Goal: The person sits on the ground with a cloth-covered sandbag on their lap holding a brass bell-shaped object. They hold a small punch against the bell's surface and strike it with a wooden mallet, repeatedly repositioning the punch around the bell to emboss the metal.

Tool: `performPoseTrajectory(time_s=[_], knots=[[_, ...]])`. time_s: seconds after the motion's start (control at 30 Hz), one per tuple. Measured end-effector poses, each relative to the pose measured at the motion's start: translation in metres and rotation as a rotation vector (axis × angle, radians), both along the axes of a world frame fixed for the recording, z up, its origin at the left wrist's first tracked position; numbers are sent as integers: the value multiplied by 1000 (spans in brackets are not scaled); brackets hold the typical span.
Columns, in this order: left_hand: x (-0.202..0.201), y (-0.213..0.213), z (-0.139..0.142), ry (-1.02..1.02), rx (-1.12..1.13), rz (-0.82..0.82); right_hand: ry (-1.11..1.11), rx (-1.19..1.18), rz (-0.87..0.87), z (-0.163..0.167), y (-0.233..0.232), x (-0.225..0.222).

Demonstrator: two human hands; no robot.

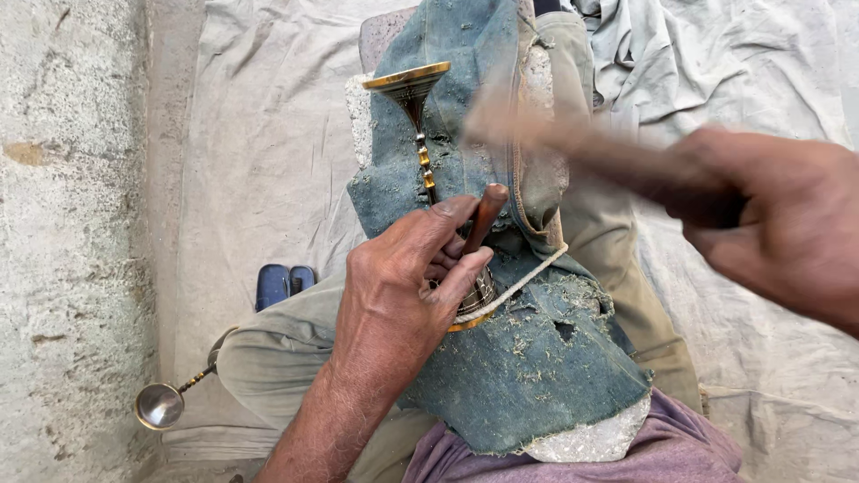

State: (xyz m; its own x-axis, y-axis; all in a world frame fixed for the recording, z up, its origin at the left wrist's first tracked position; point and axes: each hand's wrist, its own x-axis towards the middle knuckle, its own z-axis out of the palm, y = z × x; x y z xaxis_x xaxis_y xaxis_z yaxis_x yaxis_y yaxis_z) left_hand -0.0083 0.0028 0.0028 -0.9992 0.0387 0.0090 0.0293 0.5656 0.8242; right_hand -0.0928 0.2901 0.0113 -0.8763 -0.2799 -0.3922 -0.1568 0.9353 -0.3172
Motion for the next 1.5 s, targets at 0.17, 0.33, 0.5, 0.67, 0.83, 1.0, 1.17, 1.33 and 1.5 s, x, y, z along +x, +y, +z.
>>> performPoseTrajectory(time_s=[0.17, 0.33, 0.5, 0.67, 0.83, 1.0, 1.17, 1.33, 1.5], knots=[[1, -1, 3, -28, 14, -2, -11, -609, -121, -18, 13, 1], [1, -1, 5, 3, 1, -15, 76, -97, -32, -20, 22, 10], [3, -2, 5, -77, -48, -3, 155, -662, -153, -16, 10, 13], [0, -4, 1, -4, -18, -43, 211, 49, 134, 2, 10, 8], [1, -5, -1, 9, 11, -35, 198, -92, 74, 5, -1, 8], [7, -6, 2, 24, -52, -37, 264, 135, 211, 11, 2, 14], [0, -2, 4, 81, 22, -19, 96, -434, -281, -9, 10, 24], [-15, 0, 6, -165, -20, 37, 179, -567, -56, -23, 22, 11], [-12, 7, 7, -77, -86, 41, 183, -39, 15, -19, 17, 2]])
